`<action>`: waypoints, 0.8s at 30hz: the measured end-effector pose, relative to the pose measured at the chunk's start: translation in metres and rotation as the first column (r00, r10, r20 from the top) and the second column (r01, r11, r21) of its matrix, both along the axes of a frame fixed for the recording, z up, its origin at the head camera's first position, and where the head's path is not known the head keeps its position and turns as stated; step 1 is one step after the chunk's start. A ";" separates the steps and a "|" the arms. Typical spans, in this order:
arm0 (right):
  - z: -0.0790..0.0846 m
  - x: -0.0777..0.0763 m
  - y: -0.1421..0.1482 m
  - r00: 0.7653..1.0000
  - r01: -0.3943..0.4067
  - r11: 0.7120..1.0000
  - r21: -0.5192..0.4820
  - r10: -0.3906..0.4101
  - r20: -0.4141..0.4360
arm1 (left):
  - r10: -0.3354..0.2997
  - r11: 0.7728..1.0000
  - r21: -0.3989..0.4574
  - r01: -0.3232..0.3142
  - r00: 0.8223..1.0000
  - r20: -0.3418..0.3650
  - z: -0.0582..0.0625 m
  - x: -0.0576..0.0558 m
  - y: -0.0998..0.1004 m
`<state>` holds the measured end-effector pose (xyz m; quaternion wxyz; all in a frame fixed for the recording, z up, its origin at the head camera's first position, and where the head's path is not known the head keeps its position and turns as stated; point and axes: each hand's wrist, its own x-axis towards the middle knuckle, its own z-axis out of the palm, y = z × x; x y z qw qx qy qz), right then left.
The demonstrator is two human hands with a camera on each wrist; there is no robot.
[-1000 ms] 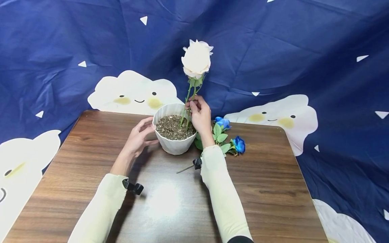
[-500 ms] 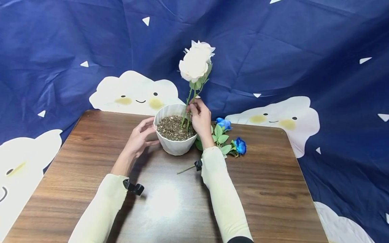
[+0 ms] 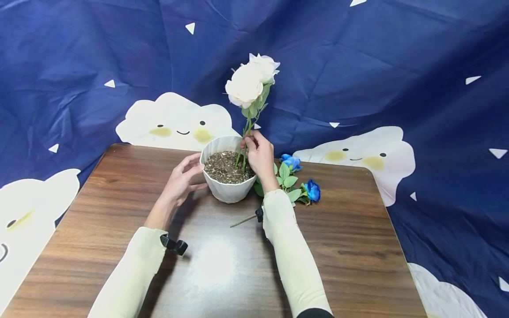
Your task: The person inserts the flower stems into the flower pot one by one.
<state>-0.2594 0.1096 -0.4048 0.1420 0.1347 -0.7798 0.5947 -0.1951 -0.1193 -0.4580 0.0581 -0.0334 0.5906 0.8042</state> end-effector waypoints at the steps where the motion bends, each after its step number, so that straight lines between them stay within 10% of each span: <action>1: 0.000 0.000 0.000 1.000 0.002 1.000 0.010 -0.002 -0.007 | 0.000 1.000 0.002 0.000 1.000 0.002 0.000 0.000 0.000; 13: 0.033 0.026 -0.010 0.999 -0.024 1.000 -0.020 0.025 0.039 | 0.017 1.000 -0.008 -0.017 1.000 -0.010 -0.002 0.001 -0.003; 18: 0.020 0.019 -0.003 0.997 -0.051 0.990 -0.133 0.059 0.057 | 0.013 1.000 -0.012 -0.013 1.000 -0.007 -0.003 0.001 -0.004; 24: -0.002 0.009 0.018 0.996 0.082 0.951 -0.299 -0.091 -0.018 | -0.003 1.000 -0.002 0.003 1.000 -0.008 -0.002 0.000 -0.004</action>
